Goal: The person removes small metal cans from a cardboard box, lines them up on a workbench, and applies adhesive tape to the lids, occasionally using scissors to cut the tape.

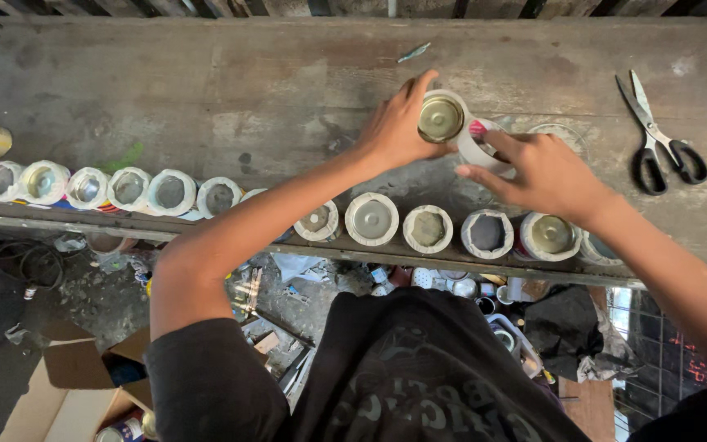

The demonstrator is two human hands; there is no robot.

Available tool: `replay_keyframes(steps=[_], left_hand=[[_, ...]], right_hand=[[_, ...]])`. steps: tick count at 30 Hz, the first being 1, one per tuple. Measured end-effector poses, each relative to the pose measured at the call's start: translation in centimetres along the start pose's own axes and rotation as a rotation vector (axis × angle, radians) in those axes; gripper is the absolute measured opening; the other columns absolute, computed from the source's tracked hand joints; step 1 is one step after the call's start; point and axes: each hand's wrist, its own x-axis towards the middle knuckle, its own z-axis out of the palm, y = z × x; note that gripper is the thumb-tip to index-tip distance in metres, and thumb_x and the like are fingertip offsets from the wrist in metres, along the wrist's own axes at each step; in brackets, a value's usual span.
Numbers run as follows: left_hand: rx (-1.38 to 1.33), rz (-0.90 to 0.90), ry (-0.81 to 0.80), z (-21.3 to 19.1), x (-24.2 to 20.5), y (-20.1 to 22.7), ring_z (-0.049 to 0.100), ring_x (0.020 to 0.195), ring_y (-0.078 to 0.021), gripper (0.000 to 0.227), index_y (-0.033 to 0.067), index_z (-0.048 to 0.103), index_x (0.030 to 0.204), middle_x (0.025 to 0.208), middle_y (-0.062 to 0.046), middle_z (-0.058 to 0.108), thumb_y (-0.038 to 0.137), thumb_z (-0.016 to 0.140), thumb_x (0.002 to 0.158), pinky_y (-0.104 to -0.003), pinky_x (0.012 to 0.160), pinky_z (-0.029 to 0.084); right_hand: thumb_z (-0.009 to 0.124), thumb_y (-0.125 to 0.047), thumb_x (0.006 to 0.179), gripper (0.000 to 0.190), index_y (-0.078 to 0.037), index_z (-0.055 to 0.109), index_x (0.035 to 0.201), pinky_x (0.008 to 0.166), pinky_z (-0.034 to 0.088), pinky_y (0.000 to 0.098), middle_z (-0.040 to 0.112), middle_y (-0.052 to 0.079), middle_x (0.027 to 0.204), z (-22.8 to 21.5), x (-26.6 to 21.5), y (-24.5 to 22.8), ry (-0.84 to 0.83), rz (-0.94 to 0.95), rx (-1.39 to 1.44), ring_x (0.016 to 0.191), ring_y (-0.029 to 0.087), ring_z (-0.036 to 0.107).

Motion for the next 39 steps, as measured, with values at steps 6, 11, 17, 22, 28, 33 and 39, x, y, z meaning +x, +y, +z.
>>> replay_keyframes(steps=[6, 11, 17, 22, 28, 33, 39], left_hand=[[-0.198, 0.434, 0.065, 0.6, -0.6, -2.2, 0.058, 0.134, -0.0435, 0.113, 0.0087, 0.028, 0.156, 0.148, -0.023, 0.053, 0.030, 0.098, 0.070, -0.048, 0.112, 0.050], [-0.248, 0.310, -0.016, 0.2, -0.1, -2.7, 0.064, 0.130, -0.0398, 0.107, 0.0128, 0.027, 0.159, 0.141, -0.021, 0.062, 0.029, 0.095, 0.078, -0.045, 0.110, 0.053], [-0.236, 0.299, 0.064, 0.5, 0.2, -2.4, 0.064, 0.122, -0.0448, 0.110, 0.0096, 0.025, 0.156, 0.131, -0.025, 0.065, 0.030, 0.095, 0.073, -0.047, 0.103, 0.053], [-0.123, 0.212, 0.056, 1.4, 0.9, -2.0, 0.065, 0.119, -0.0438, 0.105, 0.0109, 0.031, 0.152, 0.139, -0.022, 0.057, 0.038, 0.095, 0.073, -0.047, 0.098, 0.056], [0.075, 0.188, 0.069, 2.1, 0.7, -1.3, 0.061, 0.121, -0.0435, 0.102, 0.0115, 0.036, 0.148, 0.142, -0.021, 0.047, 0.046, 0.097, 0.073, -0.051, 0.099, 0.052], [-0.115, 0.379, 0.050, 1.2, 0.1, -1.9, 0.061, 0.127, -0.0403, 0.107, 0.0121, 0.031, 0.155, 0.147, -0.018, 0.051, 0.032, 0.094, 0.072, -0.047, 0.105, 0.053], [-0.201, 0.292, 0.050, 1.2, 0.7, -2.6, 0.060, 0.130, -0.0406, 0.106, 0.0114, 0.029, 0.155, 0.144, -0.021, 0.053, 0.035, 0.095, 0.076, -0.046, 0.108, 0.053]], right_hand=[[0.069, -0.025, 0.099, 0.025, 0.000, 0.066, 0.104, 0.055, 0.052, 0.0468, 0.066, 0.019, 0.064, 1.2, 0.1, 0.7, 0.175, -0.027, 0.108, 0.056, 0.041, 0.065], [0.066, -0.017, 0.098, 0.020, 0.002, 0.063, 0.103, 0.058, 0.050, 0.0476, 0.066, 0.022, 0.073, 1.2, 0.0, 0.6, 0.140, -0.035, 0.221, 0.062, 0.043, 0.064], [0.062, -0.012, 0.099, 0.019, 0.003, 0.062, 0.109, 0.061, 0.047, 0.0492, 0.064, 0.026, 0.085, 0.5, -0.6, -1.2, 0.086, -0.104, 0.315, 0.069, 0.044, 0.064], [0.062, -0.012, 0.099, 0.018, 0.002, 0.062, 0.109, 0.068, 0.048, 0.0489, 0.065, 0.024, 0.088, 0.6, -1.4, -1.8, 0.046, -0.168, 0.344, 0.077, 0.043, 0.065], [0.067, -0.016, 0.098, 0.018, 0.002, 0.063, 0.099, 0.063, 0.049, 0.0470, 0.061, 0.023, 0.071, 0.6, -1.0, -1.5, 0.074, 0.074, 0.246, 0.064, 0.042, 0.063], [0.069, -0.016, 0.099, 0.020, 0.003, 0.064, 0.100, 0.079, 0.054, 0.0491, 0.064, 0.021, 0.071, 0.9, -1.2, -1.1, 0.286, -0.106, 0.219, 0.065, 0.042, 0.065], [0.067, -0.014, 0.101, 0.016, 0.002, 0.065, 0.099, 0.065, 0.050, 0.0476, 0.066, 0.022, 0.080, 1.4, -1.6, -0.8, 0.195, -0.007, 0.245, 0.072, 0.041, 0.066]])
